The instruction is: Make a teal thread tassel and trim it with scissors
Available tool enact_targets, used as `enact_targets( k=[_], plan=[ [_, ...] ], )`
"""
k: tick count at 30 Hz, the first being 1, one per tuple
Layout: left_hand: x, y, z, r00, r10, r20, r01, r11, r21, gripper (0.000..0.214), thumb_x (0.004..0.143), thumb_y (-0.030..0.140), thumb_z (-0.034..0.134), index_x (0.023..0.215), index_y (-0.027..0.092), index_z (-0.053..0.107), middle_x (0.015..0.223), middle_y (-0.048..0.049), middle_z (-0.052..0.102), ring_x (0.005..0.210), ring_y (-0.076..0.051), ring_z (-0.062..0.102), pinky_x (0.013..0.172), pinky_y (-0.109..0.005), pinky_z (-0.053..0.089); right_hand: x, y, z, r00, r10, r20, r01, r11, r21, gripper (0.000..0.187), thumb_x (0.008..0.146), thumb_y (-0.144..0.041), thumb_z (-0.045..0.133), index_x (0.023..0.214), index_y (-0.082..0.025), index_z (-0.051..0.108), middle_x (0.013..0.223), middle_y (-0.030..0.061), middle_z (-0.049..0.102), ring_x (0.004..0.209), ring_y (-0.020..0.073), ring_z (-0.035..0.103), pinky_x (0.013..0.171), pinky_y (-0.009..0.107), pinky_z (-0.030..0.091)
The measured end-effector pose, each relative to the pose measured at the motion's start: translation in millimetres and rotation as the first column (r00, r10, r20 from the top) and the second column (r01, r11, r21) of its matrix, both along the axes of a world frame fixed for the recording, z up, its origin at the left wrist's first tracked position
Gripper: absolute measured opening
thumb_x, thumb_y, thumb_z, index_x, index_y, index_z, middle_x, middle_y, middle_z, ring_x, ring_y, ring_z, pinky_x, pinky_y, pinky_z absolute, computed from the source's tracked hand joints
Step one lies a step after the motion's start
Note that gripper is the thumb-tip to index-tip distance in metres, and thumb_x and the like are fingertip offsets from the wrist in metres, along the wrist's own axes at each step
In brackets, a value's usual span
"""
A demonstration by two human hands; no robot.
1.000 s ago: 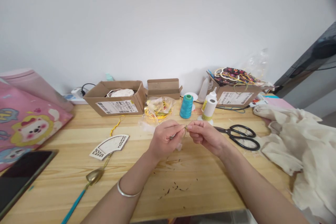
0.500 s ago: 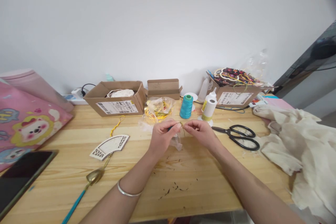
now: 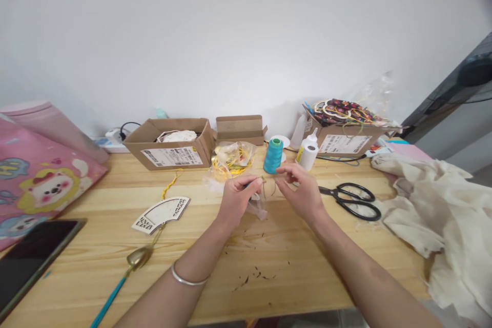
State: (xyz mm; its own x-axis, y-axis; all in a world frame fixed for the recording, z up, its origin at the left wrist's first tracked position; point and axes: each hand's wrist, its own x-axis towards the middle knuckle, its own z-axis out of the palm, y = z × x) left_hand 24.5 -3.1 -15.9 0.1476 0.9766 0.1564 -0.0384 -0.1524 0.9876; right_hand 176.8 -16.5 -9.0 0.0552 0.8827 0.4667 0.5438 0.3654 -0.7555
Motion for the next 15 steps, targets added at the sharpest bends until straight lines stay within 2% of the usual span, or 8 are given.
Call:
enact_targets(
  k=[2, 5, 7, 9, 11, 13, 15],
  plan=[
    [0.0, 0.0, -0.1, 1.000, 0.011, 0.005, -0.011, 0.999, -0.041, 0.022, 0.070, 0.033, 0.059, 0.060, 0.014, 0.061, 0.053, 0.0027, 0.051, 0.053, -0.008, 0.044, 0.051, -0.021, 0.035, -2.4, -3.1, 1.6, 0.996, 0.000, 0.085, -0.005, 0.999, 0.053, 0.012, 0.073, -0.027, 0.054, 0.078, -0.018, 0.061, 0.077, 0.0049, 0.062, 0.063, 0.0125, 0.049, 0.059, 0.026, 0.040],
    [0.9, -1.2, 2.8, 1.000, 0.009, -0.001, -0.009, 0.999, -0.051, 0.022, 0.071, 0.033, 0.057, 0.060, 0.014, 0.061, 0.053, 0.0029, 0.051, 0.053, -0.007, 0.044, 0.050, -0.020, 0.035, -10.2, -6.7, -2.3, 0.988, 0.091, 0.124, -0.081, 0.993, -0.082, 0.018, 0.072, -0.036, 0.058, 0.075, -0.020, 0.063, 0.071, 0.0028, 0.064, 0.058, 0.0118, 0.048, 0.054, 0.025, 0.038],
    [1.7, -2.1, 4.8, 1.000, 0.007, -0.015, -0.007, 1.000, -0.024, 0.023, 0.071, 0.032, 0.056, 0.058, 0.014, 0.061, 0.052, 0.0027, 0.051, 0.053, -0.008, 0.044, 0.051, -0.021, 0.037, -14.5, -6.6, -8.3, 0.988, 0.134, 0.080, -0.118, 0.975, -0.187, 0.021, 0.072, -0.039, 0.057, 0.078, -0.021, 0.065, 0.072, 0.0019, 0.065, 0.055, 0.0111, 0.049, 0.051, 0.024, 0.037],
    [2.1, -2.2, 5.3, 0.999, 0.010, -0.040, -0.009, 1.000, 0.013, 0.022, 0.071, 0.031, 0.056, 0.058, 0.014, 0.061, 0.054, 0.0020, 0.053, 0.055, -0.009, 0.046, 0.052, -0.022, 0.038, -16.1, -5.6, -13.2, 0.986, 0.163, 0.031, -0.152, 0.963, -0.221, 0.021, 0.076, -0.038, 0.053, 0.081, -0.021, 0.065, 0.073, 0.0016, 0.066, 0.053, 0.0107, 0.050, 0.049, 0.023, 0.036],
    [1.9, -1.4, 4.1, 0.996, 0.020, -0.084, -0.016, 0.998, 0.054, 0.022, 0.071, 0.032, 0.055, 0.060, 0.014, 0.062, 0.055, 0.0014, 0.054, 0.057, -0.010, 0.047, 0.053, -0.022, 0.039, -15.3, -5.4, -13.9, 0.979, 0.183, 0.084, -0.169, 0.973, -0.158, 0.019, 0.079, -0.032, 0.050, 0.081, -0.021, 0.065, 0.071, 0.0019, 0.065, 0.055, 0.0111, 0.051, 0.052, 0.023, 0.037],
    [0.9, 0.1, 1.8, 0.987, 0.046, -0.156, -0.030, 0.994, 0.106, 0.023, 0.072, 0.032, 0.055, 0.060, 0.014, 0.063, 0.055, 0.0014, 0.055, 0.056, -0.010, 0.048, 0.053, -0.022, 0.039, -13.2, -6.7, -10.0, 0.950, 0.150, 0.272, -0.151, 0.988, -0.017, 0.019, 0.081, -0.025, 0.047, 0.077, -0.019, 0.065, 0.067, 0.0027, 0.064, 0.059, 0.0119, 0.050, 0.055, 0.024, 0.036],
    [-0.3, 1.7, 0.0, 0.964, 0.084, -0.251, -0.039, 0.983, 0.182, 0.021, 0.072, 0.031, 0.054, 0.062, 0.014, 0.064, 0.055, 0.0012, 0.056, 0.055, -0.010, 0.048, 0.053, -0.023, 0.039, -10.9, -8.8, -3.5, 0.865, 0.058, 0.498, -0.141, 0.981, 0.132, 0.021, 0.082, -0.018, 0.045, 0.072, -0.018, 0.063, 0.063, 0.0036, 0.061, 0.060, 0.0127, 0.048, 0.055, 0.025, 0.033]
  ],
)
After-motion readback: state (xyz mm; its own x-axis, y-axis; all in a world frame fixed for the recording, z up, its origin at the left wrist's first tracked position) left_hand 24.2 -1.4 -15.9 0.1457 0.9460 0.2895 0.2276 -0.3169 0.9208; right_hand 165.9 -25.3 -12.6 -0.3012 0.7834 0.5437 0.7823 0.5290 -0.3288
